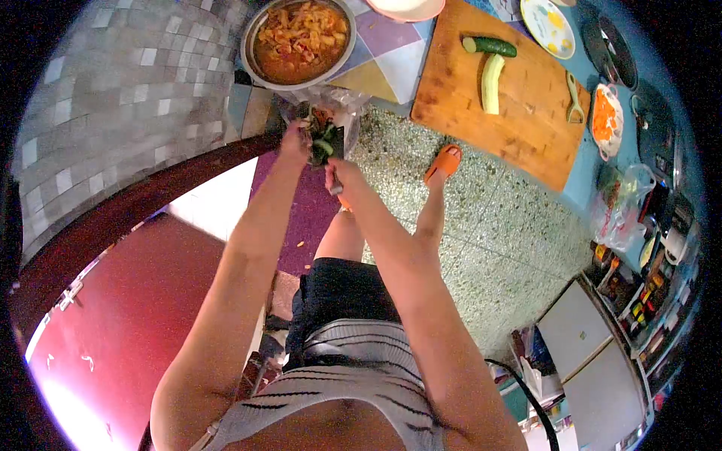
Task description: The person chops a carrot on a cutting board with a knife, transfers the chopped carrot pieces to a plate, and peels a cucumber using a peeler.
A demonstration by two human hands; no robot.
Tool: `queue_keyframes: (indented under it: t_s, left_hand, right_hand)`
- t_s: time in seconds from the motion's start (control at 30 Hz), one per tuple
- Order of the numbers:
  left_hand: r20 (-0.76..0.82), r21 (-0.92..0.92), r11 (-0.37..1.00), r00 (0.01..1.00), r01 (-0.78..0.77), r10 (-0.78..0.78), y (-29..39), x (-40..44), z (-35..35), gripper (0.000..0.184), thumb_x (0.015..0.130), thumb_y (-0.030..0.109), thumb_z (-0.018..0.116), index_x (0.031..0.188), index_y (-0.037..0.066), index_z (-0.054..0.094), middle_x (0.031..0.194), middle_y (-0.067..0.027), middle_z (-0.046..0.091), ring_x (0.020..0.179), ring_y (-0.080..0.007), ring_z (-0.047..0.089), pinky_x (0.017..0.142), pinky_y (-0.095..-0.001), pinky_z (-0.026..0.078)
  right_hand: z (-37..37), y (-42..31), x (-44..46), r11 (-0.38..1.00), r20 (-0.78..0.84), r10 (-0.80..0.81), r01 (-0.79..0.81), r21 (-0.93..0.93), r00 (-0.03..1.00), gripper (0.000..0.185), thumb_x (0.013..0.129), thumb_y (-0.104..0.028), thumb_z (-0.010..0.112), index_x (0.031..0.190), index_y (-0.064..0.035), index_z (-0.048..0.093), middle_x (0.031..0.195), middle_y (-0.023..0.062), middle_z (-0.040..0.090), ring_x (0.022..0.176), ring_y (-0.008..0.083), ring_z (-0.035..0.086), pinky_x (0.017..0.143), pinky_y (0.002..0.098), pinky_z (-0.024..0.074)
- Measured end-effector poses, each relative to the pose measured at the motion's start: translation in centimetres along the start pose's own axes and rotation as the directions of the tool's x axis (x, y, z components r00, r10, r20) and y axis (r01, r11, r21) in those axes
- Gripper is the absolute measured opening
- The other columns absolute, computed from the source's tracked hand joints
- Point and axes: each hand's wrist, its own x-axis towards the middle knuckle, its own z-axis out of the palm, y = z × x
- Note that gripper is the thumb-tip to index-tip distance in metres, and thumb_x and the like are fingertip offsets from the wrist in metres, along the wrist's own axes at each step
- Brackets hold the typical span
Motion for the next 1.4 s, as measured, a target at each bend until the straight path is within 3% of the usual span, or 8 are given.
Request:
queue_keyframes:
  t_s: [0.27, 0.47, 0.6, 0.73, 0.8, 0.97, 1.23, 1.4]
  left_hand:
    - [-0.297, 0.021, 0.997, 0.952, -0.074, 0.077, 2.0, 0.2, -4.2, 0.030, 0.090, 0.021, 0.042, 0.114, 0.006, 0.053, 0.113, -0.0087, 0.053, 0.103, -0.0226, 0.049, 0.087, -0.0342, 0.038]
    - [0.186, 0.694, 0.571, 0.875, -0.439, 0.447, -0.4, -7.2, -2.0, 0.031, 0.086, 0.015, 0.048, 0.114, 0.003, 0.053, 0.110, -0.0080, 0.057, 0.094, -0.0198, 0.056, 0.079, -0.0283, 0.043]
    - [0.144, 0.717, 0.420, 0.708, -0.556, 0.691, -1.4, -12.5, 2.6, 0.024, 0.087, 0.014, 0.048, 0.107, 0.002, 0.055, 0.104, -0.0113, 0.055, 0.088, -0.0216, 0.055, 0.077, -0.0299, 0.043]
    - [0.320, 0.708, 0.102, 0.446, -0.699, 0.836, -1.9, -15.7, 10.9, 0.021, 0.087, 0.012, 0.048, 0.104, 0.000, 0.053, 0.093, -0.0122, 0.052, 0.083, -0.0237, 0.053, 0.074, -0.0314, 0.043]
    - [0.380, 0.643, 0.165, 0.499, -0.748, 0.779, -2.8, -16.1, 16.5, 0.022, 0.086, 0.009, 0.048, 0.106, 0.001, 0.051, 0.096, -0.0147, 0.051, 0.088, -0.0265, 0.052, 0.075, -0.0329, 0.043]
    - [0.747, 0.571, -0.279, 0.347, -0.772, 0.567, -4.8, -12.9, 30.5, 0.031, 0.082, 0.008, 0.052, 0.113, 0.004, 0.048, 0.107, -0.0149, 0.050, 0.098, -0.0316, 0.049, 0.083, -0.0407, 0.040]
    - [0.666, 0.735, -0.456, 0.662, -0.502, 0.345, -6.0, -7.1, 39.2, 0.045, 0.076, 0.022, 0.063, 0.117, 0.009, 0.049, 0.116, -0.0135, 0.047, 0.109, -0.0319, 0.044, 0.088, -0.0466, 0.037]
    - [0.717, 0.690, -0.451, 0.623, -0.566, 0.314, -5.6, -6.0, 39.4, 0.043, 0.076, 0.032, 0.063, 0.110, 0.006, 0.054, 0.102, -0.0175, 0.053, 0.098, -0.0336, 0.050, 0.083, -0.0405, 0.041]
  right_hand:
    - [0.9, -0.2, 2.3, 0.998, -0.076, 0.039, -0.035, 0.048, 0.996, 0.015, 0.086, -0.013, 0.050, 0.078, -0.0003, 0.046, 0.061, 0.0063, 0.048, 0.042, 0.0141, 0.042, 0.038, 0.0253, 0.0381]
    - [0.4, -2.5, -6.2, 0.926, -0.113, -0.019, -0.025, -0.376, 0.993, 0.019, 0.086, -0.019, 0.053, 0.080, 0.0000, 0.052, 0.054, 0.0075, 0.050, 0.039, 0.0134, 0.044, 0.036, 0.0252, 0.0346]
    - [-5.4, -5.7, -14.8, 0.653, 0.310, -0.135, 0.320, -0.687, 0.941, 0.018, 0.082, -0.017, 0.058, 0.084, 0.0007, 0.055, 0.053, 0.0027, 0.047, 0.037, 0.0075, 0.043, 0.033, 0.0234, 0.0330]
    - [-12.2, -9.7, -22.3, 0.614, 0.157, -0.455, 0.436, -0.657, 0.877, 0.022, 0.084, -0.022, 0.058, 0.099, -0.0054, 0.059, 0.052, 0.0020, 0.049, 0.036, 0.0084, 0.042, 0.034, 0.0220, 0.0328]
    - [-15.3, -12.4, -23.5, 0.610, 0.062, -0.557, 0.458, -0.647, 0.828, 0.023, 0.083, -0.022, 0.059, 0.101, -0.0073, 0.059, 0.051, 0.0029, 0.049, 0.037, 0.0108, 0.044, 0.036, 0.0237, 0.0354]
    - [-21.0, -21.8, -22.7, -0.195, 0.204, -0.977, 0.123, -0.973, 0.063, 0.035, 0.080, -0.018, 0.058, 0.115, -0.0123, 0.053, 0.076, 0.0128, 0.059, 0.062, 0.0283, 0.058, 0.055, 0.0381, 0.0478]
    - [-26.3, -29.6, -19.9, -0.298, 0.285, -0.909, 0.004, -0.954, 0.305, 0.039, 0.078, -0.019, 0.059, 0.114, -0.0086, 0.049, 0.090, 0.0128, 0.054, 0.086, 0.0315, 0.055, 0.065, 0.0404, 0.0483]
    - [-25.1, -35.4, -20.4, -0.143, 0.154, -0.981, 0.097, -0.985, 0.119, 0.037, 0.078, -0.021, 0.060, 0.108, -0.0033, 0.047, 0.095, 0.0154, 0.049, 0.087, 0.0346, 0.053, 0.067, 0.0436, 0.0466]
